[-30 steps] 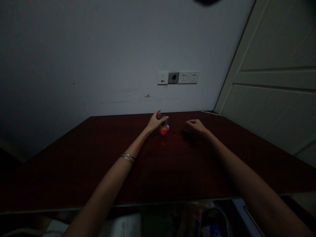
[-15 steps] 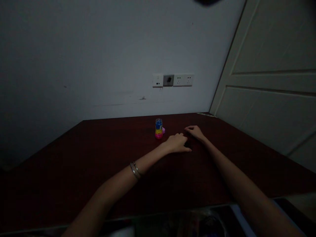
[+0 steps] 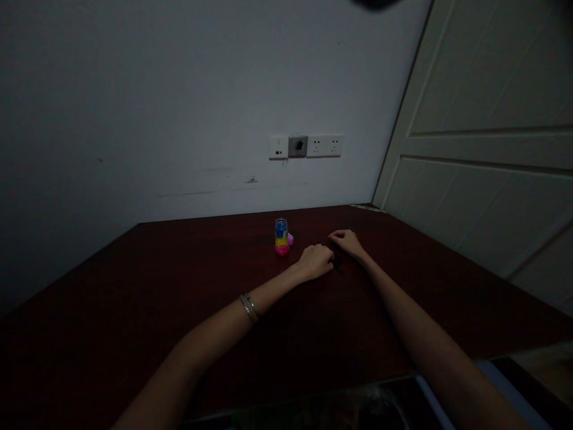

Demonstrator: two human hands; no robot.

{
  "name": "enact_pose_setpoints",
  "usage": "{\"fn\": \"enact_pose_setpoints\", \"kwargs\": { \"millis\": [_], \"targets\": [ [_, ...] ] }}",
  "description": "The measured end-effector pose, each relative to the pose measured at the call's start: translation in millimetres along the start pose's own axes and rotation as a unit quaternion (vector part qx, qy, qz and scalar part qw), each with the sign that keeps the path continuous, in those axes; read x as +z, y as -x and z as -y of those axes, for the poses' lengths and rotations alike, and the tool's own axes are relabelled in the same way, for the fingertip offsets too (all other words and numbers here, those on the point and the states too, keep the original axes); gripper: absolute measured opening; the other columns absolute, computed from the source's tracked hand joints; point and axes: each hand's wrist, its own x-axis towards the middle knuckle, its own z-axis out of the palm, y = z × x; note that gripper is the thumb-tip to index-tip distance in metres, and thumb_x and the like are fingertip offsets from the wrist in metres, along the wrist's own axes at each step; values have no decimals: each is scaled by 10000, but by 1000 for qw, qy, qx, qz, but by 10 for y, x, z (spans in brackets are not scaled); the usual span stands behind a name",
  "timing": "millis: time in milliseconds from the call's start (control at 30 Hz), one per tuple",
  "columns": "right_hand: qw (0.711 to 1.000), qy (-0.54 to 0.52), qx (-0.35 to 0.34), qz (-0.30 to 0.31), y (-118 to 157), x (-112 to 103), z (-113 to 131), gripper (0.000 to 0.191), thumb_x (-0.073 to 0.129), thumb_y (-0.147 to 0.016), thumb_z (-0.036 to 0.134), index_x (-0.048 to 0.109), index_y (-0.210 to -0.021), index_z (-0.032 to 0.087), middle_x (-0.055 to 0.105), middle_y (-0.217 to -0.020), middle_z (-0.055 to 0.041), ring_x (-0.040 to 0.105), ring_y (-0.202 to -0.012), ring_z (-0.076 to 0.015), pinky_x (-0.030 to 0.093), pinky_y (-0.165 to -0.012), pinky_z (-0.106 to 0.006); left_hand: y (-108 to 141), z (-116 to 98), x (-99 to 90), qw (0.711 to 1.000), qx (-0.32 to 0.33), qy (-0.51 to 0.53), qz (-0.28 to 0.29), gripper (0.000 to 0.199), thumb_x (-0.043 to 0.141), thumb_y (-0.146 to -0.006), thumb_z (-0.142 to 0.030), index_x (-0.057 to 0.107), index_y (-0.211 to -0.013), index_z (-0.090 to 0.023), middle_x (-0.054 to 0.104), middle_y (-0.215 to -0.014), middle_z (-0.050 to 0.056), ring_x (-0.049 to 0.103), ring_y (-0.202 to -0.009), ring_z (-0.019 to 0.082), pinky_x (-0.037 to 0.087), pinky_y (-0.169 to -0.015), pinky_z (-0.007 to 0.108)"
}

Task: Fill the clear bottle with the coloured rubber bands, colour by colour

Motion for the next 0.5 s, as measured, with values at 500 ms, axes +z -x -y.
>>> {"fn": "enact_pose_setpoints", "kwargs": {
  "millis": [500],
  "targets": [
    [1000, 12, -7, 9, 10, 2, 7, 280, 497, -708, 287, 709, -802, 130, 706, -799, -76, 631, -758, -201, 450, -670, -247, 80, 343, -848, 988, 12, 125, -92, 260, 518, -748, -239, 685, -914, -128, 670, -844, 85, 568, -758, 153, 406, -693, 269]
  ]
}}
